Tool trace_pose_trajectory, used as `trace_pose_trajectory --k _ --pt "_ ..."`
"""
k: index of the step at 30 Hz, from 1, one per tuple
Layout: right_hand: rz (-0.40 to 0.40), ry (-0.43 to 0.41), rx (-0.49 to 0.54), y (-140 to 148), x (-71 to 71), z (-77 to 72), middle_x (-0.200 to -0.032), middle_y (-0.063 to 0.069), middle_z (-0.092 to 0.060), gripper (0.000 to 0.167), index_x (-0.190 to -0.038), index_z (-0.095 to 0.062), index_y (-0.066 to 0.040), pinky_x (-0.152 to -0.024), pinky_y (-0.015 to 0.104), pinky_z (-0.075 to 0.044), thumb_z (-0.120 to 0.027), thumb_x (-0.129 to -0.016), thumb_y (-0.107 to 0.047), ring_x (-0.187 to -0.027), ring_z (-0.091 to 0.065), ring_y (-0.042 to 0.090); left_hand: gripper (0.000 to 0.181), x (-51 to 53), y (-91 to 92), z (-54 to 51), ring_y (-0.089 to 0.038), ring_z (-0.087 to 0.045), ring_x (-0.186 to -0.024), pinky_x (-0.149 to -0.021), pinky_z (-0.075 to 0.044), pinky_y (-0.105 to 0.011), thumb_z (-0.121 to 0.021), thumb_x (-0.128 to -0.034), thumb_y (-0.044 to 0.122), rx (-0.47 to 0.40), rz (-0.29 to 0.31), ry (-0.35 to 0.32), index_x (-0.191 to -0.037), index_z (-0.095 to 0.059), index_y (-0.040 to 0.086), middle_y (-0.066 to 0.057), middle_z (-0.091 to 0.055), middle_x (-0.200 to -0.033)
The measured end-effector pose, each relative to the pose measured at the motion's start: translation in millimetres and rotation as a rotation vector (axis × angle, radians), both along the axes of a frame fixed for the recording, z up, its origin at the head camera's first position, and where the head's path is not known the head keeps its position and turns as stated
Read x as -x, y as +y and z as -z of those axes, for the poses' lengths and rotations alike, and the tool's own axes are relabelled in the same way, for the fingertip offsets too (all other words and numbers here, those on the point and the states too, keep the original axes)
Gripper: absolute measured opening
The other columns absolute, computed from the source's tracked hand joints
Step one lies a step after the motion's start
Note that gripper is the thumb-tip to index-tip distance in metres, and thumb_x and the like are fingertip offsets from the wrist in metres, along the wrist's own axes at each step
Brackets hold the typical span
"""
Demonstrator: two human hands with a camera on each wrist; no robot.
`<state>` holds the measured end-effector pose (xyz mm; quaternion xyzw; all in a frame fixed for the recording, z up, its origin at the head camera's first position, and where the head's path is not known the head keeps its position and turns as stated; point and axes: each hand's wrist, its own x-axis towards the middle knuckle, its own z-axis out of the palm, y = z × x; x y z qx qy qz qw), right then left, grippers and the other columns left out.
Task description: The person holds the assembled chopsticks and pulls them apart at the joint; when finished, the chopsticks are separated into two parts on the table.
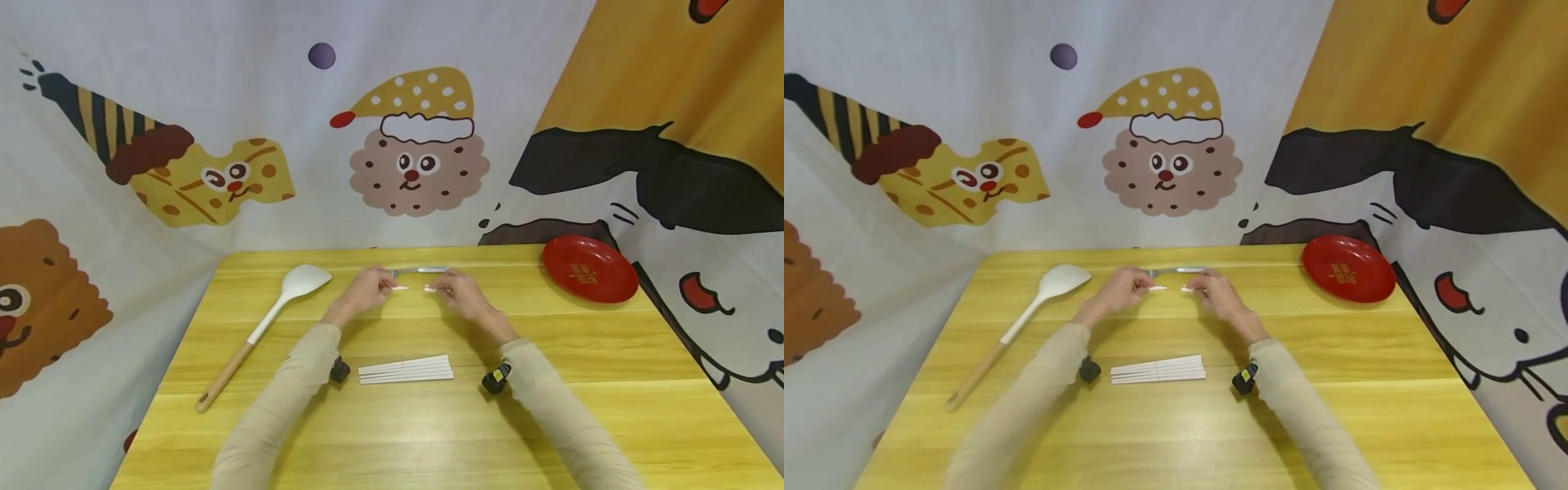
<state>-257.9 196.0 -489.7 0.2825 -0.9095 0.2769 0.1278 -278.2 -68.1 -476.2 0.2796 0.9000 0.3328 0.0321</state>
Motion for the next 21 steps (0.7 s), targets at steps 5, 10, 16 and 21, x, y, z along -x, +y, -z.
trace_pose_trajectory --k 5,10,16,21 --pt "0.013 -0.013 0.013 -0.5 1.2 9.3 -0.094 0.009 -0.070 0.012 -0.098 -0.078 -0.004 -0.078 0.037 -0.059 -0.072 -0.090 0.003 -0.087 -0.066 0.024 0.022 4.4 8.6 10.8 -0.018 -0.066 -0.092 -0.083 -0.057 -0.028 -0.062 -0.0923 -0.004 0.011 0.006 -0.016 -0.105 -0.077 0.005 -0.006 -0.070 -0.098" --pt "0.018 -0.018 0.018 -0.4 2.5 15.6 -0.095 0.011 -0.070 0.012 -0.098 -0.077 -0.003 -0.079 0.038 -0.059 -0.070 -0.090 0.004 -0.087 -0.065 0.025 0.023 5.6 12.5 17.7 -0.019 -0.065 -0.092 -0.084 -0.057 -0.029 -0.063 -0.0892 -0.007 0.028 0.006 -0.019 -0.102 -0.077 0.006 -0.006 -0.072 -0.097" --pt "0.040 -0.048 0.015 1.4 2.3 19.3 -0.097 0.012 -0.070 0.014 -0.099 -0.077 -0.002 -0.078 0.037 -0.059 -0.067 -0.092 0.004 -0.087 -0.065 0.025 0.026 5.6 14.4 20.7 -0.019 -0.067 -0.094 -0.086 -0.057 -0.030 -0.061 -0.0881 -0.009 0.058 0.010 0.009 -0.102 -0.078 0.005 -0.006 -0.074 -0.097" --pt "0.053 -0.073 0.015 2.8 3.4 20.5 -0.096 0.011 -0.069 0.016 -0.100 -0.078 -0.003 -0.078 0.036 -0.059 -0.066 -0.092 0.005 -0.088 -0.065 0.024 0.026 4.9 15.6 19.6 -0.019 -0.066 -0.093 -0.085 -0.057 -0.031 -0.060 -0.0884 -0.009 0.055 0.016 0.011 -0.101 -0.078 0.005 -0.006 -0.073 -0.095"
